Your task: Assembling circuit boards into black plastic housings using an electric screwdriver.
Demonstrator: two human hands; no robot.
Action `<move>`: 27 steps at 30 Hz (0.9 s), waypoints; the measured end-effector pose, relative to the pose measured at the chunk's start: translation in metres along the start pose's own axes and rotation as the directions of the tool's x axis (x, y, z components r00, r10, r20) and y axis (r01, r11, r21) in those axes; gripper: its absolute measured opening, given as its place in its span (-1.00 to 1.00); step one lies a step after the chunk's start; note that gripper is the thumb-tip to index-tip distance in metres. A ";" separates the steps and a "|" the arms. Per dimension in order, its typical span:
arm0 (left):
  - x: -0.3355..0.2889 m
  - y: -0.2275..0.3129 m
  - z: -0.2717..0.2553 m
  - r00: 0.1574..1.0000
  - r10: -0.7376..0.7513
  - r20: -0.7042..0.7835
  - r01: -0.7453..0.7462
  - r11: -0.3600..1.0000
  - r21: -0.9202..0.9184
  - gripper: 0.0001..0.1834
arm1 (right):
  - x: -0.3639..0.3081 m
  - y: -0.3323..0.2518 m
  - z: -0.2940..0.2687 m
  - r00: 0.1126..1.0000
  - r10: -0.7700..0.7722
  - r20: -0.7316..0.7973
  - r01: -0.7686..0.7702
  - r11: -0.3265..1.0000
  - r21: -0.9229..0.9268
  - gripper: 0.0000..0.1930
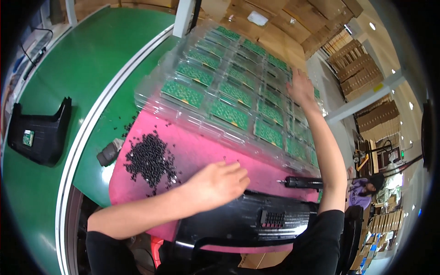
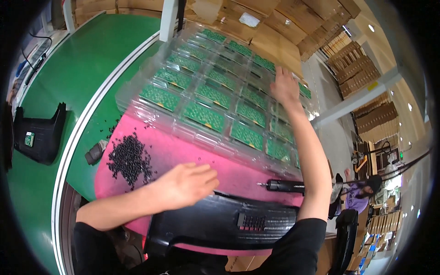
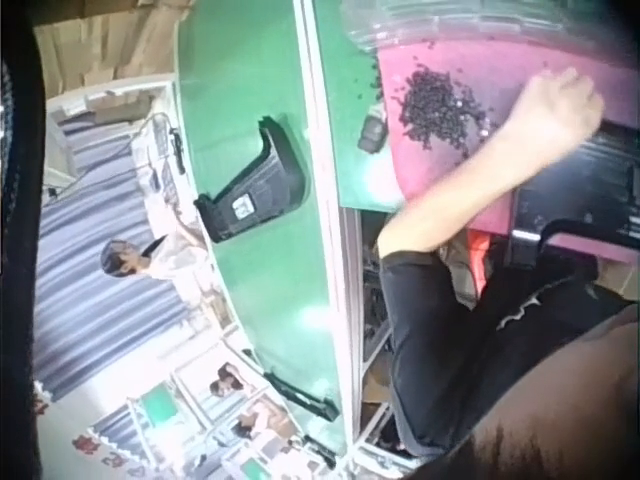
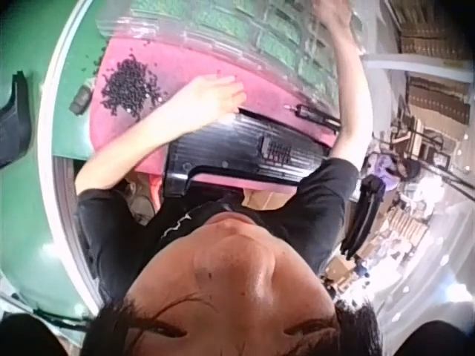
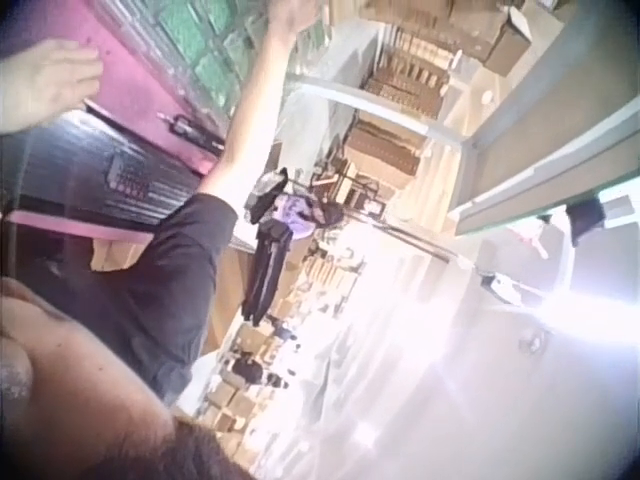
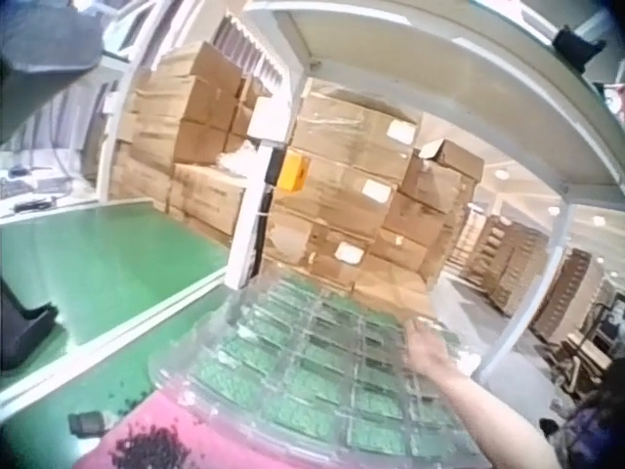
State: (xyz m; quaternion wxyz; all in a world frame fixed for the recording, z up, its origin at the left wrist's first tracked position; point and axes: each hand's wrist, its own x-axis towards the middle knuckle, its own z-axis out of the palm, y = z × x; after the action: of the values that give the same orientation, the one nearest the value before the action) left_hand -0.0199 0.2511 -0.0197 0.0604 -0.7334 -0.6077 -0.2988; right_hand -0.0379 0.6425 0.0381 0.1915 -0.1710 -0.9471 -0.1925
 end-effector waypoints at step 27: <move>0.006 0.009 -0.035 0.961 -0.196 0.197 0.212 0.975 -0.066 -0.57 | -0.111 -0.083 -0.163 0.972 0.099 0.213 -0.228 0.175 0.958 -0.69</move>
State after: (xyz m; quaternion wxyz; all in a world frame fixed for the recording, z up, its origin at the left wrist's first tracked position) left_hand -0.0239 0.2375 0.0145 -0.0606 -0.6937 -0.6696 -0.2584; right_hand 0.0739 0.4726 0.1050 0.2273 -0.1205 -0.8378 0.4816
